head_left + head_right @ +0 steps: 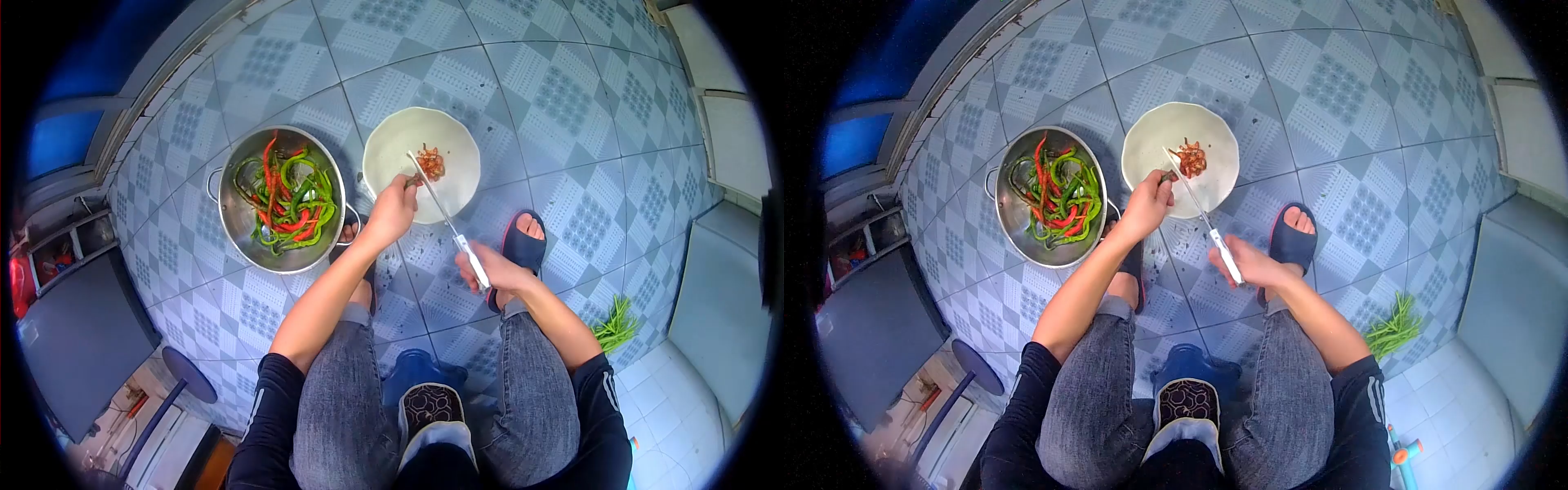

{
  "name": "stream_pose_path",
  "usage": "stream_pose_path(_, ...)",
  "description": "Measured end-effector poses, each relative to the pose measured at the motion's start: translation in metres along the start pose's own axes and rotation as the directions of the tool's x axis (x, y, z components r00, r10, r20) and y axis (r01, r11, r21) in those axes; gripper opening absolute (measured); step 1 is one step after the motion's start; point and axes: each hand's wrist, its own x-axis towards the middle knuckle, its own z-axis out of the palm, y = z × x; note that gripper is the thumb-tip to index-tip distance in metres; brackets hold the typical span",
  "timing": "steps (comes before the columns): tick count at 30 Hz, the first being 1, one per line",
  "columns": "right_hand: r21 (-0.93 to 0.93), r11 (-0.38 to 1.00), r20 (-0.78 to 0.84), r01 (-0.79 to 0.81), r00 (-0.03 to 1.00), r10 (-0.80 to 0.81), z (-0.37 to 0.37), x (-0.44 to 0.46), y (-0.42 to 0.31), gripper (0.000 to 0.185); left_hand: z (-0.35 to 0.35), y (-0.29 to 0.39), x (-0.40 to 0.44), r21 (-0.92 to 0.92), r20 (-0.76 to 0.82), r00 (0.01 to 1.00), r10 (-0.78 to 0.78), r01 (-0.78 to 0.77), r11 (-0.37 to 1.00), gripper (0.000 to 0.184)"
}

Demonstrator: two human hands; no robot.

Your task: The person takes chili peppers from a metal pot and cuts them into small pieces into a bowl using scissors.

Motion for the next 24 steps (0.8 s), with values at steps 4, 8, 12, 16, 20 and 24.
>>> stream_pose_path(4, -0.201, 0.977, 0.046, 0.066, 0.997, -0.058, -0.007, 0.011, 0.02, 0.057, 0.001, 0.007, -0.003, 0.036, -0.025, 1.0, 0.004, -0.003, 0.999, 0.019)
stream_pose_path(8, -0.179, 0.981, 0.037, 0.068, 0.997, -0.063, -0.006, 0.014, 0.013, 0.061, 0.006, 0.008, -0.003, 0.111, 0.022, 1.0, 0.016, -0.018, 0.994, 0.017)
stream_pose_path(12, -0.048, 0.998, -0.005, 0.03, 1.0, -0.03, 0.003, 0.005, -0.01, 0.034, 0.007, 0.008, -0.003, 0.14, 0.036, 0.999, 0.025, -0.03, 0.99, 0.017)
stream_pose_path(16, 0.057, 0.996, -0.073, -0.07, 0.995, 0.075, 0.008, -0.008, -0.031, 0.023, 0.007, 0.0, -0.003, 0.122, 0.031, 0.995, 0.091, -0.094, 0.988, 0.018)
stream_pose_path(20, 0.003, 0.995, -0.115, -0.101, 0.988, 0.101, 0.004, -0.006, -0.024, 0.021, -0.002, 0.006, -0.003, 0.025, 0.121, 0.99, -0.067, 0.064, 0.998, 0.02)
stream_pose_path(24, -0.22, 0.97, -0.088, 0.1, 0.989, -0.122, -0.002, 0.008, 0.013, 0.018, -0.006, 0.008, -0.001, -0.114, 0.1, 0.986, -0.132, 0.143, 0.983, 0.02)
